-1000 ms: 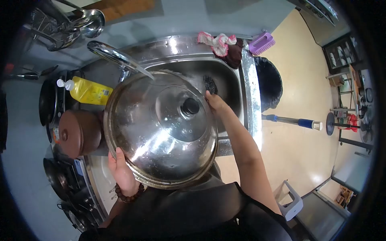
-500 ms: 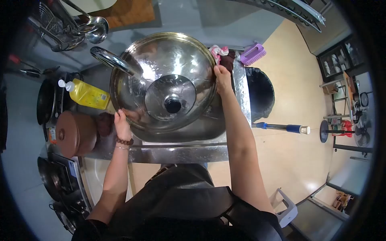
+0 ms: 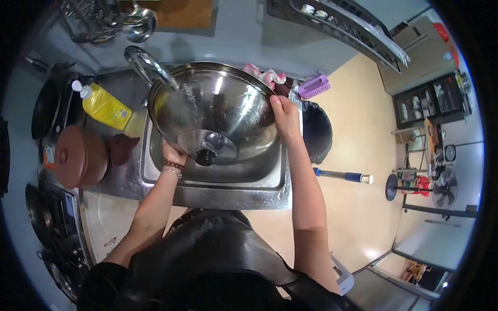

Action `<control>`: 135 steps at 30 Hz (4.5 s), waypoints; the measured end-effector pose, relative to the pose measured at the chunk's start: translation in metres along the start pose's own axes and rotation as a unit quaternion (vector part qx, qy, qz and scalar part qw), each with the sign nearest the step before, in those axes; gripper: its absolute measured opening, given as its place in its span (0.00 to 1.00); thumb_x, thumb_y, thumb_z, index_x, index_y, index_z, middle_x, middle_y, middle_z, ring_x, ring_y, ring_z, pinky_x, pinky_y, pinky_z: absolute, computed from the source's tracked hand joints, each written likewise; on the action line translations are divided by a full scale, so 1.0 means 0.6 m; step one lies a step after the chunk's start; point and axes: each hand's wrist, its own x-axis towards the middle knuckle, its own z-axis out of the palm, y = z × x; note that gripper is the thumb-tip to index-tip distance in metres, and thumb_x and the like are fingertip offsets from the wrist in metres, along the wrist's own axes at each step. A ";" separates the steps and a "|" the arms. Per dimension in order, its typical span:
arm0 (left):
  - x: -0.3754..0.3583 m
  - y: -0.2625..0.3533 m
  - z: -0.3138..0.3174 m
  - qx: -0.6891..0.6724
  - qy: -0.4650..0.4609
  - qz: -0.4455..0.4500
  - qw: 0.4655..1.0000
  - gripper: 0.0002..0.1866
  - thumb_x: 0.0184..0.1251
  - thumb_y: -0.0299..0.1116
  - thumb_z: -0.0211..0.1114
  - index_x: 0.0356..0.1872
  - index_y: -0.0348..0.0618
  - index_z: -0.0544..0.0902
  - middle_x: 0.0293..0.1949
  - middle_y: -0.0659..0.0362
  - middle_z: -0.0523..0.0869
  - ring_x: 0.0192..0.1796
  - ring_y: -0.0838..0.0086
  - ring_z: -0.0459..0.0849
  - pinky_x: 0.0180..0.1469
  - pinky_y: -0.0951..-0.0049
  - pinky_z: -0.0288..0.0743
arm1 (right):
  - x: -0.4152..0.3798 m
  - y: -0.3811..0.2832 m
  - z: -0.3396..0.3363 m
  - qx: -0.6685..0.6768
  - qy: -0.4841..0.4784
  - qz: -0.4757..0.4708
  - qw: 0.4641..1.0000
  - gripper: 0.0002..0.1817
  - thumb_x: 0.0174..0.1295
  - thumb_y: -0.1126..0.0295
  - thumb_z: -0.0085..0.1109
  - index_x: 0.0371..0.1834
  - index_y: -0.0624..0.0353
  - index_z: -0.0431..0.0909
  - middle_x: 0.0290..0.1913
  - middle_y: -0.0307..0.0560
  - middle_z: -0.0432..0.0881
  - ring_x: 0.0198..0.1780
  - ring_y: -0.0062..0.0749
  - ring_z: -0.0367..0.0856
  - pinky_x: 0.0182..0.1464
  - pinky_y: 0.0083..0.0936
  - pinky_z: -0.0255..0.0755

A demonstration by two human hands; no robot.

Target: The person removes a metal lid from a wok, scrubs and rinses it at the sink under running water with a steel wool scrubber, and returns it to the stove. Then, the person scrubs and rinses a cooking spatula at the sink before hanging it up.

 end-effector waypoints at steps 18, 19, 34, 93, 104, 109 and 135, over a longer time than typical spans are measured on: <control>-0.206 -0.043 0.254 0.733 -0.129 0.515 0.425 0.32 0.56 0.43 0.57 0.60 0.39 0.62 0.63 0.33 0.52 0.66 0.38 0.44 0.60 0.37 0.41 | -0.048 -0.139 0.124 -0.400 -0.039 -0.083 0.912 0.22 0.59 0.50 0.47 0.21 0.56 0.77 0.22 0.56 0.78 0.26 0.52 0.78 0.31 0.41 0.70; -0.208 -0.054 0.256 0.711 -0.178 0.517 0.443 0.31 0.55 0.44 0.58 0.59 0.43 0.65 0.63 0.35 0.53 0.67 0.41 0.45 0.60 0.36 0.41 | -0.040 -0.147 0.137 -0.405 -0.061 -0.081 0.908 0.22 0.59 0.50 0.46 0.21 0.56 0.78 0.22 0.56 0.78 0.25 0.52 0.78 0.31 0.41 0.70; -0.124 0.199 0.184 0.711 -0.136 0.568 0.392 0.19 0.60 0.40 0.57 0.48 0.41 0.72 0.47 0.43 0.72 0.51 0.51 0.69 0.52 0.56 0.63 | 0.048 -0.147 0.190 -0.349 -0.230 -0.098 0.903 0.28 0.53 0.37 0.43 0.29 0.47 0.83 0.27 0.50 0.81 0.35 0.43 0.79 0.39 0.36 0.71; -0.045 0.213 0.272 0.761 -0.315 0.133 0.552 0.24 0.52 0.34 0.66 0.48 0.33 0.70 0.39 0.53 0.79 0.42 0.69 0.76 0.49 0.71 0.68 | -0.001 0.038 0.182 -0.196 0.170 -0.134 0.957 0.24 0.45 0.69 0.54 0.50 0.55 0.69 0.45 0.56 0.74 0.43 0.51 0.74 0.46 0.33 0.69; -0.071 0.205 0.297 0.799 -0.316 0.180 0.478 0.38 0.34 0.41 0.77 0.50 0.37 0.71 0.42 0.51 0.80 0.45 0.66 0.79 0.49 0.70 0.70 | 0.057 -0.007 0.215 -0.275 0.161 -0.232 0.919 0.23 0.53 0.73 0.54 0.55 0.46 0.67 0.40 0.47 0.76 0.40 0.46 0.75 0.41 0.35 0.69; -0.071 0.207 0.299 0.804 -0.308 0.178 0.477 0.38 0.34 0.42 0.77 0.51 0.38 0.71 0.40 0.52 0.82 0.42 0.66 0.81 0.46 0.71 0.72 | 0.016 -0.037 0.220 -0.135 0.141 -0.201 0.960 0.09 0.49 0.71 0.58 0.35 0.59 0.78 0.38 0.47 0.77 0.39 0.45 0.76 0.43 0.35 0.70; -0.059 0.183 0.305 0.766 -0.386 0.199 0.473 0.18 0.40 0.36 0.71 0.32 0.36 0.79 0.25 0.55 0.82 0.29 0.69 0.80 0.35 0.72 0.73 | 0.044 -0.022 0.219 -0.409 0.075 -0.080 0.906 0.03 0.46 0.74 0.51 0.24 0.60 0.75 0.33 0.48 0.78 0.29 0.43 0.74 0.29 0.35 0.69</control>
